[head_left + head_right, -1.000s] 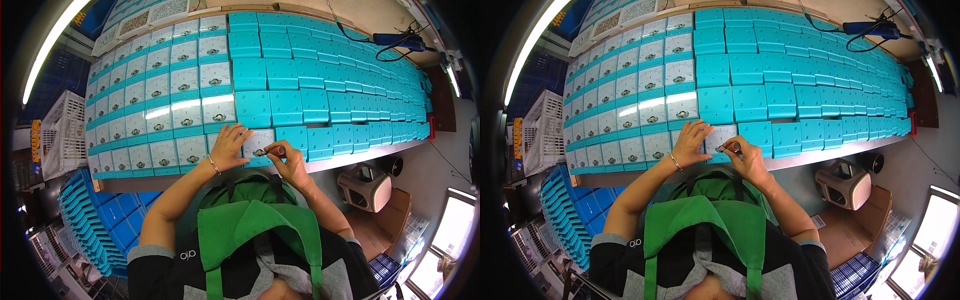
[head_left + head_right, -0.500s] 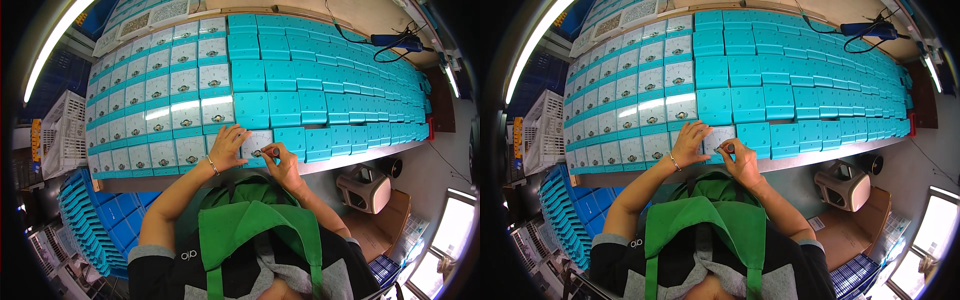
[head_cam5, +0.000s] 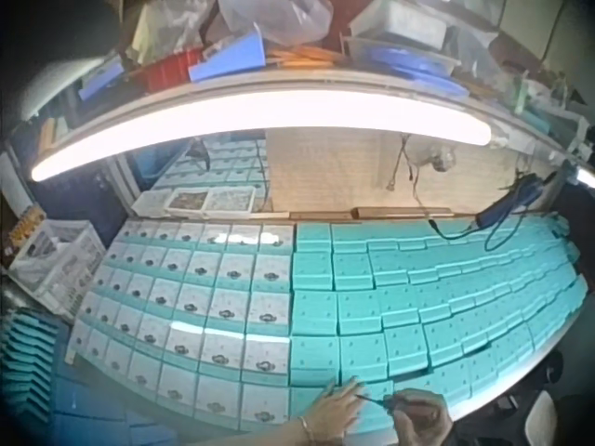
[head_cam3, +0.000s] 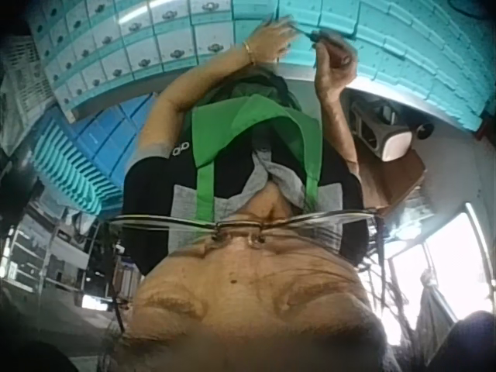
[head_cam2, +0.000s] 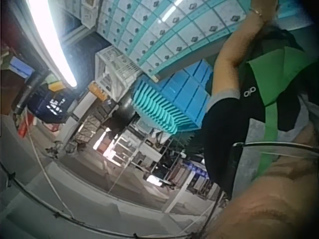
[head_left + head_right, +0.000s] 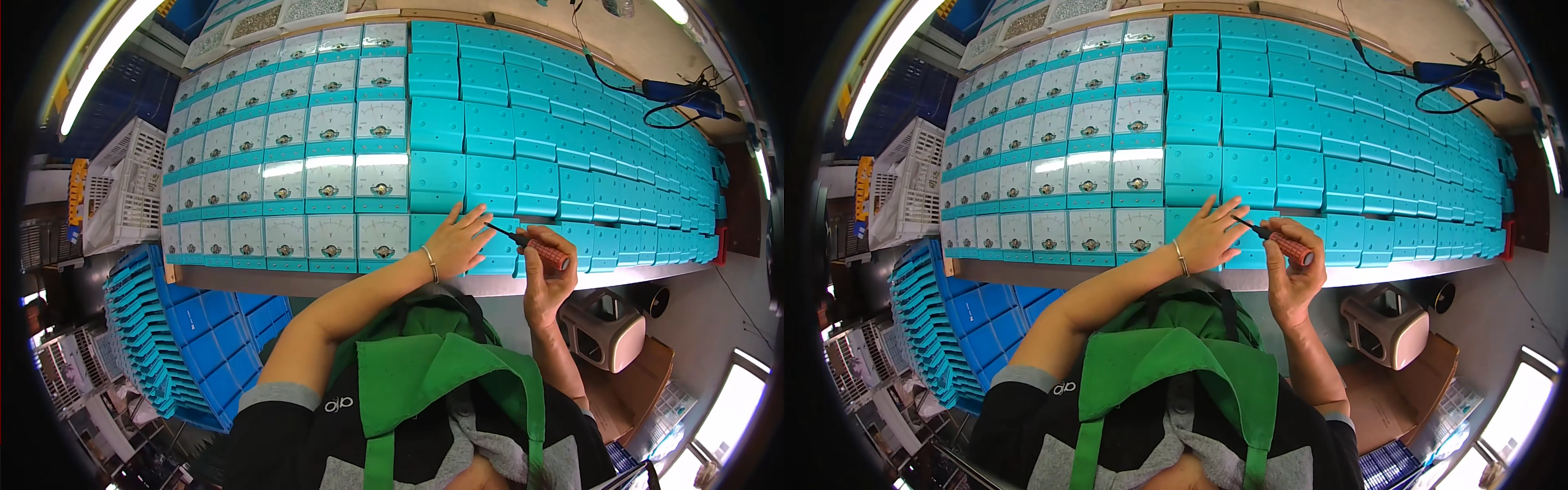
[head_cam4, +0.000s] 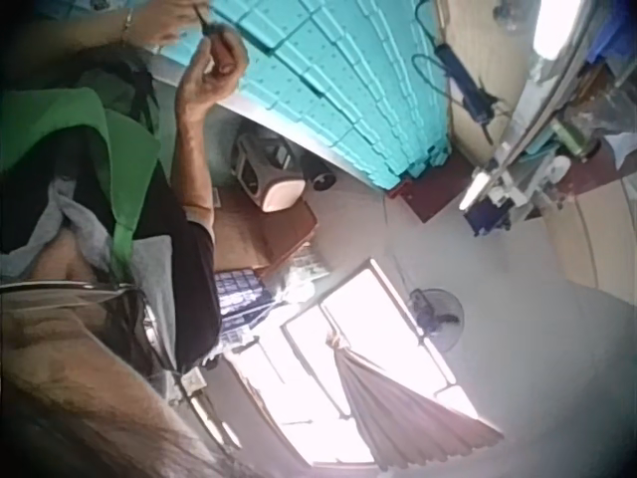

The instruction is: The person uses a screwdriver to tighten screws on small teal electrical boxes arranged on a workbench. They repeatedly pick up a box, secure the internal components, and place it back into a grid of similar units.

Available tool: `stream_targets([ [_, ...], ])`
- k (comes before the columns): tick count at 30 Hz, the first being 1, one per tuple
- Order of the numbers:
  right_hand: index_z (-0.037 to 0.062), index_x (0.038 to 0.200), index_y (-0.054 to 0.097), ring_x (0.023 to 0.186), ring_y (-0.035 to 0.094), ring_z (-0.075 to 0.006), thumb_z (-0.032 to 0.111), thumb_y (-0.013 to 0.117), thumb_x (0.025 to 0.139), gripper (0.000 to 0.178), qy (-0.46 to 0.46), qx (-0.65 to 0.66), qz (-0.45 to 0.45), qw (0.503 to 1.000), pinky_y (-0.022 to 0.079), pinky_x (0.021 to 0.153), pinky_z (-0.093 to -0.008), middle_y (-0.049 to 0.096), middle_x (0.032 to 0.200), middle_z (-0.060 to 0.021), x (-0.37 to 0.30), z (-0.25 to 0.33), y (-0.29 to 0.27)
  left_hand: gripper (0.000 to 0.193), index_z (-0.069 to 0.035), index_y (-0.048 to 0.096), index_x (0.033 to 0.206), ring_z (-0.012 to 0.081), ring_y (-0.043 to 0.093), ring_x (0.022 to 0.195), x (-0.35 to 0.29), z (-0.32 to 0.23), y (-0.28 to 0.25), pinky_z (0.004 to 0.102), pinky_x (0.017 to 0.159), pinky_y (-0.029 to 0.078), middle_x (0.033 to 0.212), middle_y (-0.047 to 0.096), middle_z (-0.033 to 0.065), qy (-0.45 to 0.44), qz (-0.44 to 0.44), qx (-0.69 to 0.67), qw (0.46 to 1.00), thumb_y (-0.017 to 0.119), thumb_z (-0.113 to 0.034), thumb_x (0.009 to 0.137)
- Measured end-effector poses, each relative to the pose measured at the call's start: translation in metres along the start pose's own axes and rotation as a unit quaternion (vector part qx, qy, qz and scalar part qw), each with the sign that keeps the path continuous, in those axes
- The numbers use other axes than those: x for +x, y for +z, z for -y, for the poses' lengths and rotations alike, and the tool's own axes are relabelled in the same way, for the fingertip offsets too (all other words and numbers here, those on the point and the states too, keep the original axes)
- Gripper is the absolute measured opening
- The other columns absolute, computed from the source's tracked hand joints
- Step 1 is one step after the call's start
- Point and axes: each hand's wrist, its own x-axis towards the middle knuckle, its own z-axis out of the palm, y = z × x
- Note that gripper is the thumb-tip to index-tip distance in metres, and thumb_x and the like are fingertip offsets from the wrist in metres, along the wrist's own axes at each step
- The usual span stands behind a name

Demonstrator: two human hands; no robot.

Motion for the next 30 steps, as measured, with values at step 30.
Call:
stream_targets([
  [30, 0.005, 0.081, 0.056, 0.055, 0.057, -0.0236, 0.01, 0.081, 0.068, 0.029, -0.146, -0.26, 0.168, 0.94, 0.045, 0.048, -0.0331, 0.057, 0.064, -0.0062, -0.058, -0.042, 0.136, 0.098, -0.016, 0.036, 0.139, 0.0307, 0.038, 0.129, -0.14, 0.098, -0.083, 0.0551, 0.108, 0.025, 0.137, 0.043, 0.0101, -0.103, 0.023, -0.023, 0.994, 0.086, -0.029, 0.055],
])
